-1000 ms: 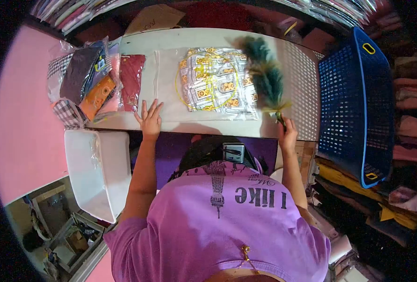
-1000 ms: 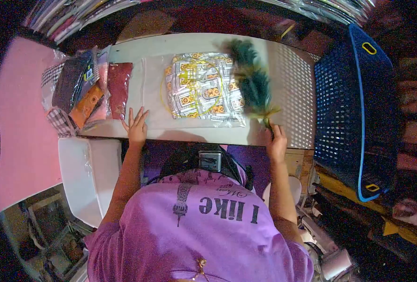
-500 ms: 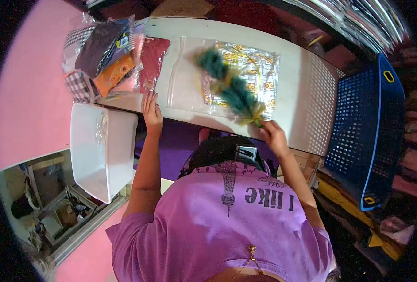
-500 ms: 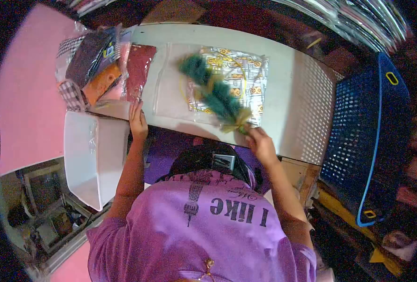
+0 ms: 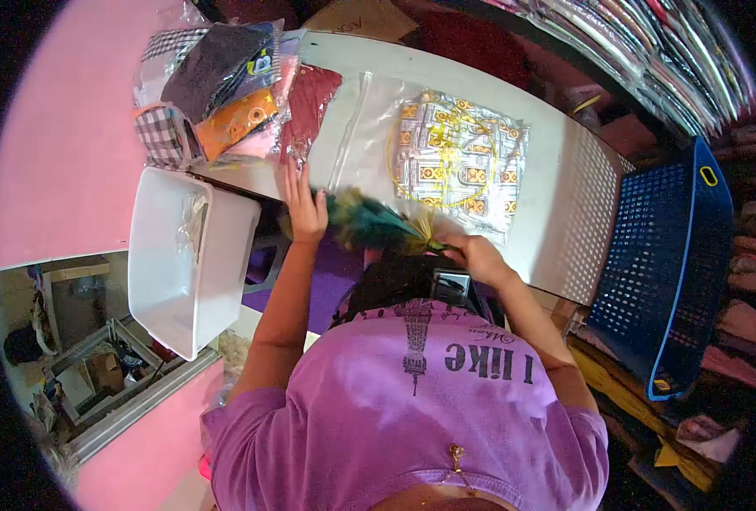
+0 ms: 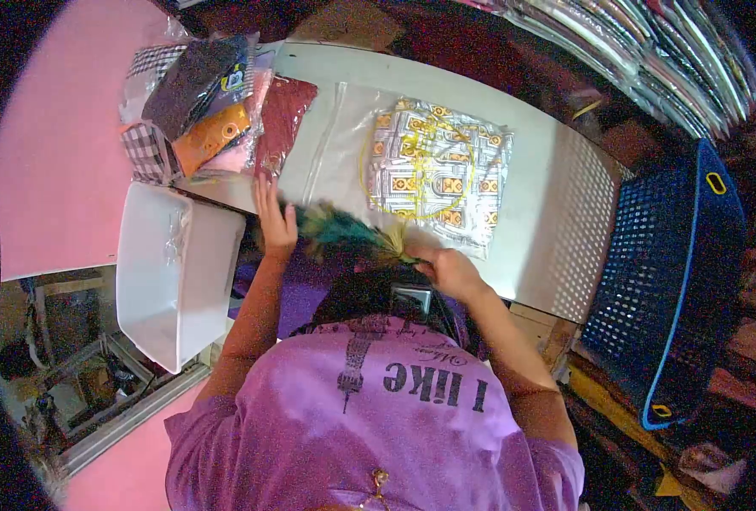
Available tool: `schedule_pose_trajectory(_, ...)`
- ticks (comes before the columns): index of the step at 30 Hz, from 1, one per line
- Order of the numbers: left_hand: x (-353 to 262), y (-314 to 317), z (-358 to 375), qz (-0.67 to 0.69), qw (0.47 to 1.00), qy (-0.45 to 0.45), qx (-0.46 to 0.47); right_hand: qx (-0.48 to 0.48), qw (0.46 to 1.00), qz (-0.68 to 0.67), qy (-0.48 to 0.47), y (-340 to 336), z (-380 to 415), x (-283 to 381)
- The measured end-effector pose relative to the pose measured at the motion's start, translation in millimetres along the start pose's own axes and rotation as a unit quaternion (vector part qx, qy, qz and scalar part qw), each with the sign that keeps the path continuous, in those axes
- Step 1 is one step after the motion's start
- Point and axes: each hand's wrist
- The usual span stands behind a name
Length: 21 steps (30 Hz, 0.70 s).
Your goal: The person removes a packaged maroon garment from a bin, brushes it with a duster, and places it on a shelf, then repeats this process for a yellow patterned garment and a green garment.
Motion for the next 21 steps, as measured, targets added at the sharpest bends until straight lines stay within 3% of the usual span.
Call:
schedule_pose_trajectory(1, -3.0, 4.1, -2.7, -0.012, 1.000, 0.012, 0.008, -0.001, 1.000, 0.003, -0.001, -4.1, -1.6, -0.6)
schedule_pose_trajectory(3, -9.8, 13.1, -8.7, -0.041, 0.997, 0.048, 0.047, -0.169, 0.985, -0.002, 0.032, -17.2, -4.8, 0.1)
schedule_pose_trajectory(4, -14.2, 16.5, -9.7, -0.045, 0.994, 0.057, 0.087, -0.186, 0.969, -0.034, 0.158, -25.8, -8.6, 0.4)
schedule_pose_trajectory(5, -15.9, 23.1, -9.2, -0.043, 0.994, 0.057, 0.085, -0.238, 0.954, -0.033, 0.177, -31.2, -13.7, 4.3)
schedule_pose_trajectory(6, -14.9, 32.5, -8.0, -0.028, 0.986, 0.067, 0.148, -0.290, 0.936, -0.032, 0.195, -34.7, -17.5, 7.3)
schedule_pose_trajectory(7, -12.9, 39.6, -7.9, -0.014, 0.975, 0.079, 0.209, -0.262, 0.942, 0.002, 0.208, -34.2, -19.3, 4.1)
schedule_pose_trajectory(10, -5.4, 51.9, 0.9, -0.049, 0.952, 0.111, 0.279, -0.171, 0.981, 0.075, 0.051, -22.7, -20.8, -3.3)
schedule_pose_trajectory(12, -6.5, 51.2, -1.7, -0.054, 0.957, 0.121, 0.258, -0.162, 0.980, 0.099, 0.053, -27.9, -25.4, 0.7)
schedule_pose_trajectory(15, -8.4, 48.8, -1.8, -0.071, 0.966, 0.127, 0.216, -0.262, 0.930, 0.138, 0.217, -41.4, -46.4, -1.2)
schedule_pose_trajectory(19, -4.0, 50.2, -0.2, -0.050, 0.964, 0.120, 0.232, -0.239, 0.955, 0.127, 0.121, -19.9, -56.5, -4.0)
schedule_pose_trajectory(21, -3.1, 50.6, -1.1, -0.117, 0.927, 0.061, 0.350, -0.171, 0.976, 0.113, 0.076, -15.0, -41.8, 7.7)
Point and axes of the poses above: each hand's wrist, its own z-axis away from the middle knuckle, its own y-axis out of the palm, x = y × z, and after that the axes turned 3 degrees about y, right-handed
